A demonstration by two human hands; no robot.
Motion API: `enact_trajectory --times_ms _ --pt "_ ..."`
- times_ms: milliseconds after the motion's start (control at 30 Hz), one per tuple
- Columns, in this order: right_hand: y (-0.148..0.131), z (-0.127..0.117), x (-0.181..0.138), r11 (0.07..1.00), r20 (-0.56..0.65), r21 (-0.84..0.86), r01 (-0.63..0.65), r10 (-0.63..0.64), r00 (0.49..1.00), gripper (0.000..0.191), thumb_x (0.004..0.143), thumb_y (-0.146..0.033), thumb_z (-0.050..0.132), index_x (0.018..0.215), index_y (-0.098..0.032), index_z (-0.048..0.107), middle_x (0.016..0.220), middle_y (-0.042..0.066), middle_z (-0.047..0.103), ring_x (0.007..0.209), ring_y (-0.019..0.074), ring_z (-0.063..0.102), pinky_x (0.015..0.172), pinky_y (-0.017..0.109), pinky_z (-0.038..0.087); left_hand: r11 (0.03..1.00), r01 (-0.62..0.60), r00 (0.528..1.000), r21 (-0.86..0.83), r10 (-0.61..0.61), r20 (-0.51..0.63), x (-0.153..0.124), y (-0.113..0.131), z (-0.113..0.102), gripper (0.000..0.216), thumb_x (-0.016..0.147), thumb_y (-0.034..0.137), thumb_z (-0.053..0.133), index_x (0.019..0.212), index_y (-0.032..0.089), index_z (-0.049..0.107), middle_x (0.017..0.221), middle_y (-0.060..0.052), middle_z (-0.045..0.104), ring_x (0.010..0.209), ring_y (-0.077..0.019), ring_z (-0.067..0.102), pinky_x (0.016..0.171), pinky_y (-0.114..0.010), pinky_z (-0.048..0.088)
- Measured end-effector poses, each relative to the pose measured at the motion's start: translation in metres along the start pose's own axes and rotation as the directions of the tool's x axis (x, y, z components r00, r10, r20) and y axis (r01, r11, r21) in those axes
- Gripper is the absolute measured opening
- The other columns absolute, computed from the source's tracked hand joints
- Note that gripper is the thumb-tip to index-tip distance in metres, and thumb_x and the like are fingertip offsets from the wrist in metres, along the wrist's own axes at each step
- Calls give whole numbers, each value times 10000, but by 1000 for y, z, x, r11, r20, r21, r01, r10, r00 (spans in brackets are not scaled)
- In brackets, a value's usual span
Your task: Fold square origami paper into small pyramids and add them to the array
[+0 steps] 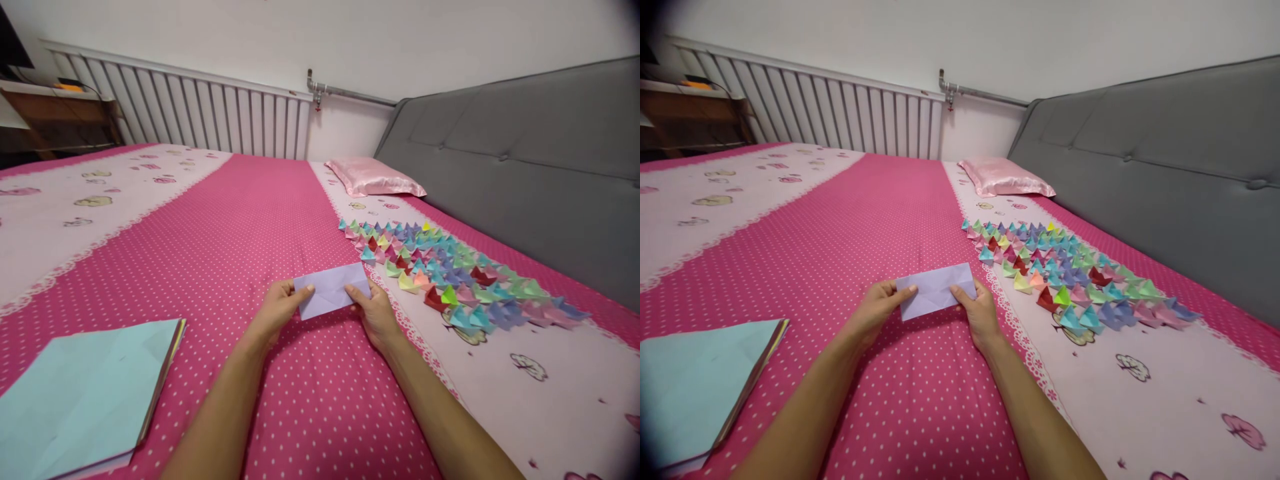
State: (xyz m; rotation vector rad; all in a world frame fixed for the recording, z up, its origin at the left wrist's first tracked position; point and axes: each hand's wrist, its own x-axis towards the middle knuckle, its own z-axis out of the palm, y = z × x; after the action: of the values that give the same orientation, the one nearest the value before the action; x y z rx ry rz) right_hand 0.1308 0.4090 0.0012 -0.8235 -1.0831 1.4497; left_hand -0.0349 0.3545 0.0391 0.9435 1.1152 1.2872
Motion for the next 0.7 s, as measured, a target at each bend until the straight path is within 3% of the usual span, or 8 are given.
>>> enact_trajectory --times_ms 100,233,300,333,433,500,600,700 --pt "2 -3 3 999 -78 -47 7 -11 997 288 625 -348 736 819 -159 637 733 4 657 592 113 560 482 199 426 999 -40 991 26 43 -125 2 1 -2 251 697 293 670 838 85 674 685 -84 676 565 -121 584 570 -226 444" --pt "4 -5 8 998 -161 -16 60 -62 985 265 633 -361 723 810 -180 645 799 9 665 655 115 581 533 207 465 990 -4 938 139 52 -342 1 2 -5 295 687 374 675 745 86 653 613 -87 646 529 -131 578 565 -251 447" --pt "4 -5 10 995 -200 16 102 -97 975 272 620 -357 729 823 -196 646 835 4 673 698 128 604 610 247 506 983 58 942 173 3 -335 -1 1 -4 390 679 472 655 687 83 639 587 -98 632 511 -144 577 561 -272 457" --pt "4 -4 10 991 -205 26 130 -122 971 273 617 -351 731 832 -204 647 845 1 678 720 136 615 660 275 519 982 98 959 159 -50 -279 -2 1 -1 437 682 518 631 686 81 640 600 -105 636 514 -149 582 569 -280 466" --pt "1 -2 6 971 -74 -32 237 -239 968 192 672 -312 700 842 -229 669 908 9 694 868 171 632 852 364 483 973 228 974 -18 -228 12 -5 1 9 529 718 599 542 794 88 658 771 -133 672 628 -165 626 649 -292 497" --pt "-1 0 1 938 116 -143 316 -301 947 119 723 -271 659 836 -247 690 1031 32 677 1034 203 587 954 409 409 950 255 962 -182 -230 148 -5 1 16 515 763 578 503 889 101 650 887 -134 672 740 -169 637 709 -282 500" --pt "-3 1 -5 853 307 -309 420 -329 893 131 739 -218 633 832 -266 711 1267 46 542 1193 238 471 995 431 359 907 192 981 -375 -169 94 -3 2 19 312 832 384 519 938 109 623 922 -109 668 760 -144 631 710 -251 510" --pt "-4 1 -6 782 342 -400 478 -356 870 171 729 -180 625 842 -270 716 1374 35 418 1248 240 404 991 417 368 883 124 987 -452 -158 -38 -1 3 15 155 830 159 516 947 103 599 937 -94 664 747 -133 631 694 -243 530"
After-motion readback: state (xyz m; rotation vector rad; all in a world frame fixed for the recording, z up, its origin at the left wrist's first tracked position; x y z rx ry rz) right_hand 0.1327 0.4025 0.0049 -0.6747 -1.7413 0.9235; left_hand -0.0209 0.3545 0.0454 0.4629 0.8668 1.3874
